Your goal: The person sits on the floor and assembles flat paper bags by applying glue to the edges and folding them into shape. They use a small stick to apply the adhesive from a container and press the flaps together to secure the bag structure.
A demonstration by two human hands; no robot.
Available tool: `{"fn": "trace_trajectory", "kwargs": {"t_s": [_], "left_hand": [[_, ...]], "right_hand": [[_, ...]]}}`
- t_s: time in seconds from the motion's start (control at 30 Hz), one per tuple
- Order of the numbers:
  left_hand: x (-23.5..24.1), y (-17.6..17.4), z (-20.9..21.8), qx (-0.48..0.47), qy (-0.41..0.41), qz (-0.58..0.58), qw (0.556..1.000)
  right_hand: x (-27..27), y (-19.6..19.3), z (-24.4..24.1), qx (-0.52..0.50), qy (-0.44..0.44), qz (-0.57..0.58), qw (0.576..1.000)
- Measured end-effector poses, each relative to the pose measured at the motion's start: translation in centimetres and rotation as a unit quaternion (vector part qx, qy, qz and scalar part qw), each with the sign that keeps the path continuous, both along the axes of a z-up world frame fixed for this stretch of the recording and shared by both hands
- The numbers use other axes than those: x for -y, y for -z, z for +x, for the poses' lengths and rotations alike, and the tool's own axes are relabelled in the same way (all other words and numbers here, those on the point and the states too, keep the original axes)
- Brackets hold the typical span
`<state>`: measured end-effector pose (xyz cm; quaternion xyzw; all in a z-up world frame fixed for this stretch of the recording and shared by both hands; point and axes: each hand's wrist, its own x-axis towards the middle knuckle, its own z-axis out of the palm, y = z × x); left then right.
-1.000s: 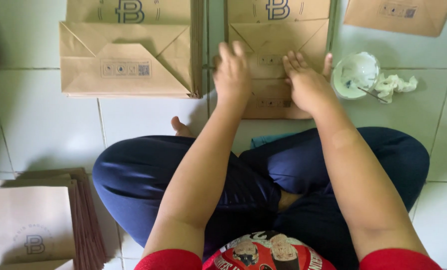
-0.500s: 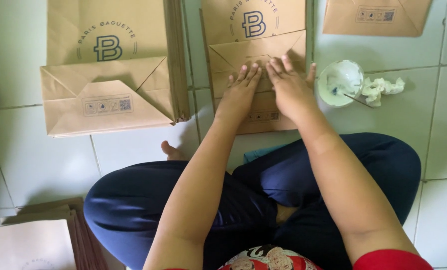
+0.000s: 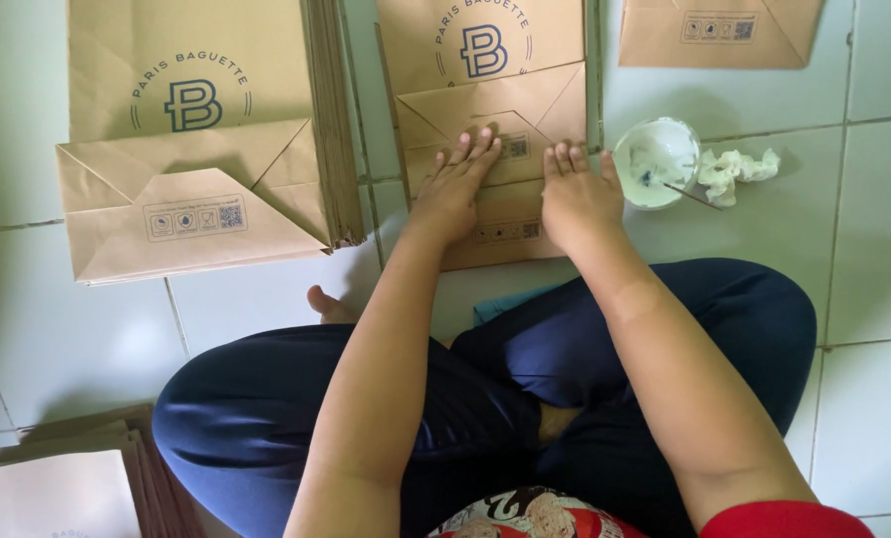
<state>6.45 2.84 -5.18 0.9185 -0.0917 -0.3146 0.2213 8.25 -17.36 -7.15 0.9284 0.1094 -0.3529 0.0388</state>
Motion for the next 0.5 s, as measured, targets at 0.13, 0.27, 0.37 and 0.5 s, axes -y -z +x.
{"fn": "trace_trajectory", "kwargs": {"t_s": [0.13,0.27,0.37,0.5], "left_hand": [[-0.4,0.6,-0.5,0.015,0.007,-0.021,1.000],[-0.9,5.7,-0.8,0.168,0.006,-0.021,0.986],[-0.8,9.1,-0.5,0.280,0.019,0.011,0.960],[-0.4,13.3,-0.7,0.438,0.065,0.056,0.895]], "right_hand": [[1.0,0.1,-1.0,-0.016,0.011,-0.007,1.000],[1.8,-1.1,-2.8,-0.015,0.002,-0.019,1.000],[1.8,-2.5,-3.7,0.009,0.035,0.003,0.999],[1.8,-2.5,-4.2,0.162,0.070,0.060,0.983]]}}
